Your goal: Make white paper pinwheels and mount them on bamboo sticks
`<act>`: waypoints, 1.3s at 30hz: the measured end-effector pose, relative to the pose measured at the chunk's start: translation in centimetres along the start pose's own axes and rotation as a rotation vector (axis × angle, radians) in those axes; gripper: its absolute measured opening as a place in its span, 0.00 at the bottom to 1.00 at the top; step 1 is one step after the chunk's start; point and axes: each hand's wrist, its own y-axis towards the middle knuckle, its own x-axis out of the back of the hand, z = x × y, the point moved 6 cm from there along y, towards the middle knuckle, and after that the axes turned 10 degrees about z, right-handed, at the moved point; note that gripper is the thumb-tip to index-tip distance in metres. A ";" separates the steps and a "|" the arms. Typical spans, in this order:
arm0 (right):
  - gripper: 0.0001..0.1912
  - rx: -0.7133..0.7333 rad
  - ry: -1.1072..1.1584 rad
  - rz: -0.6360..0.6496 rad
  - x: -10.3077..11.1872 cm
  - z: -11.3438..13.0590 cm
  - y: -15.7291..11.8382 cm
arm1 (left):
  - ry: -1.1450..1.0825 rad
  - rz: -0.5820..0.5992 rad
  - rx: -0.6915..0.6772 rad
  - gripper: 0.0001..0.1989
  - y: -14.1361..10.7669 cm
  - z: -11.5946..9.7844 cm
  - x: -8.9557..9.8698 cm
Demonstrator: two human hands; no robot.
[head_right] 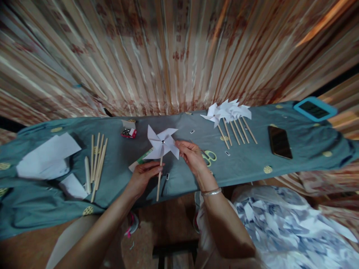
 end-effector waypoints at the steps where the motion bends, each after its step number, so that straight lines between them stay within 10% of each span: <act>1: 0.21 0.000 0.003 -0.002 -0.1 0.0 0.0 | 0.003 -0.003 0.000 0.16 0.0 0.0 0.0; 39: 0.19 -0.094 -0.009 0.103 -2.0 -2.0 -0.3 | -0.017 -0.019 -0.050 0.14 0.2 0.0 0.3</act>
